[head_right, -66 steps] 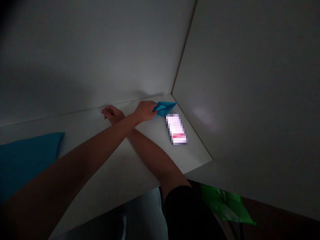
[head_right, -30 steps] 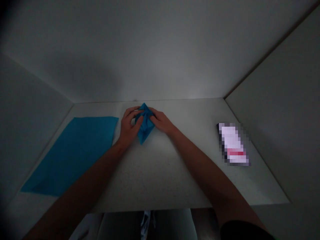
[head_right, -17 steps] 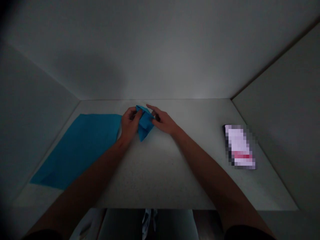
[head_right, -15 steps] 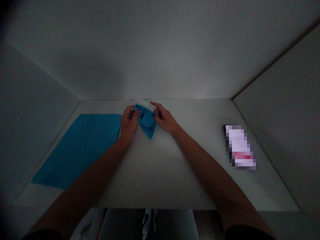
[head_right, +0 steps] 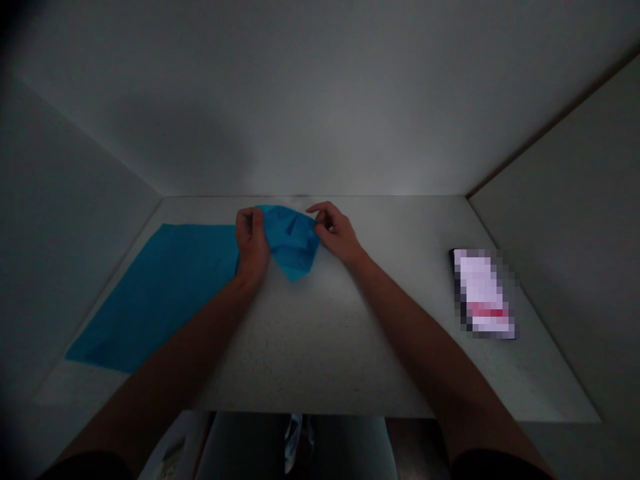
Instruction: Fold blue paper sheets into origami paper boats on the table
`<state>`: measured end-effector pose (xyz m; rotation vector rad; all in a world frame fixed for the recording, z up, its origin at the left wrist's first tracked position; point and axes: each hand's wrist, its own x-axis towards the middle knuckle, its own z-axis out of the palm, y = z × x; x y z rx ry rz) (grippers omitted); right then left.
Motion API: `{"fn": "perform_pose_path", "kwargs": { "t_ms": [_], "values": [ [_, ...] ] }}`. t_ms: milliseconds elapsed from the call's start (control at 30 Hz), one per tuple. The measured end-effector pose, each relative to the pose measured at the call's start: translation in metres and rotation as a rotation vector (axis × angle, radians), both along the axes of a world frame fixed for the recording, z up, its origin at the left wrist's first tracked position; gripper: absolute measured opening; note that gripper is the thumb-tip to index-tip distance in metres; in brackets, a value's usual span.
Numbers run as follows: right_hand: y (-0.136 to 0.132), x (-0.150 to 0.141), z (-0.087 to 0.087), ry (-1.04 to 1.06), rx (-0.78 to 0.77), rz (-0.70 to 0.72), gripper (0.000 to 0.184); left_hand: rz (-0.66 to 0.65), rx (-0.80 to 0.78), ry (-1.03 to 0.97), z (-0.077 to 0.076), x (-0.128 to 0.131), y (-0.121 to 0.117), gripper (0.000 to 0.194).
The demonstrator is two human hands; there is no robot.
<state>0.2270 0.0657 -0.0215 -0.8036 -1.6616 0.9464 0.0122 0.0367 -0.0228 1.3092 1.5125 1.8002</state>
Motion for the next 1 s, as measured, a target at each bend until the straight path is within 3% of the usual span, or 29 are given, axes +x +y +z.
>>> {"fn": "perform_pose_path", "kwargs": {
  "t_ms": [167,300,433,567,700,867,1000],
  "values": [
    [0.004,0.000,-0.001,0.162,-0.081,-0.033,0.029,-0.276,-0.105,-0.135,0.000,0.004,-0.002,0.055],
    [0.006,0.003,-0.002,0.193,-0.086,-0.021,0.025,-0.428,-0.139,-0.093,0.002,0.001,-0.004,0.047],
    [0.007,0.005,-0.004,0.008,0.089,-0.109,0.016,-0.469,-0.132,-0.045,0.003,0.000,-0.005,0.037],
    [0.004,0.004,-0.003,-0.133,0.179,-0.207,0.017,-0.466,-0.011,0.072,0.005,0.004,-0.009,0.027],
    [0.000,0.002,-0.001,-0.158,0.201,-0.164,0.031,-0.520,0.103,0.232,0.010,0.005,-0.013,0.034],
    [-0.001,0.003,0.002,-0.133,0.209,-0.161,0.031,-0.561,0.256,0.351,0.010,0.005,-0.016,0.027],
    [-0.002,0.002,0.006,-0.109,0.226,-0.178,0.032,-0.591,0.276,0.381,0.011,0.006,-0.018,0.022]
  ]
}}
